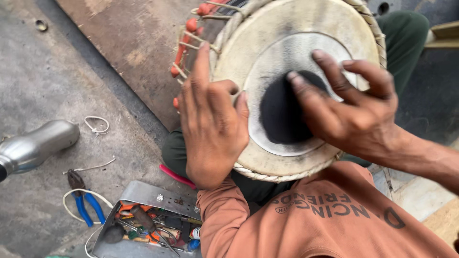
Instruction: The person sits cross-legged on the floor with a tabla drum on their lap and works a black paste onto the center of the drumhead, pressing and smoothing it with their fingers. They then use a flat file to scrape around the paste area and continue rubbing and shaping the black patch by hand.
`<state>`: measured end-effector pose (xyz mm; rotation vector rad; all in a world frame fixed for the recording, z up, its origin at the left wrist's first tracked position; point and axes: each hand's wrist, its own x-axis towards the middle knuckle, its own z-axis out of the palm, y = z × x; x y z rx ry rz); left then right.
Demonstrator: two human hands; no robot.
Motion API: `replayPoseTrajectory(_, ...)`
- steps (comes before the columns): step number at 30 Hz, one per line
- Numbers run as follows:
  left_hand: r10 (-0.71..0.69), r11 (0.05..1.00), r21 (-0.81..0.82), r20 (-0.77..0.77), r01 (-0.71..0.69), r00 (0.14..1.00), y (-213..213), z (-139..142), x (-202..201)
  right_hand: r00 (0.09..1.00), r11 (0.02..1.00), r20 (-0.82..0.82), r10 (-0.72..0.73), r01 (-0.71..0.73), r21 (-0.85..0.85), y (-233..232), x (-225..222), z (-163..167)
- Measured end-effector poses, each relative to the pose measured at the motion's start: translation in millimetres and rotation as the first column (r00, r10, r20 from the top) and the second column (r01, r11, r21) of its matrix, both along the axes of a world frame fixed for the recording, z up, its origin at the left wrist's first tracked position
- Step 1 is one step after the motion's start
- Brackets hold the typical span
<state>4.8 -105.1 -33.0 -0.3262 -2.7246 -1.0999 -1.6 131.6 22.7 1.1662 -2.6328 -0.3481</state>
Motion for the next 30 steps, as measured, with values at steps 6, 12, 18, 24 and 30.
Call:
replayPoseTrajectory(6,0.021,0.999,-0.027,-0.093,-0.024,0.995,2.4,-0.6,-3.4,0.905,0.844,0.423,0.038,0.198,-0.499,34.1,43.6,-20.8)
replayPoseTrajectory(12,0.013,0.996,-0.085,-0.001,-0.013,1.0,1.6,5.8,-0.4,0.906,0.902,0.339,0.254,-0.095,-0.421,28.7,31.9,-26.6)
replayPoseTrajectory(18,0.003,0.998,-0.061,-0.008,-0.003,1.0,1.6,3.0,1.4,0.959,0.962,0.17,0.225,-0.191,-0.194,-9.6,3.5,-2.2)
replayPoseTrajectory(24,-0.022,1.0,-0.021,-0.012,0.021,1.0,-2.3,-2.0,2.8,1.0,0.994,0.003,-0.001,0.001,-0.109,-20.3,-0.8,4.5)
replayPoseTrajectory(30,-0.021,1.0,-0.02,-0.026,0.021,0.999,-3.6,-2.1,-2.6,0.948,0.897,0.233,-0.217,0.288,-0.335,4.6,47.7,-7.7)
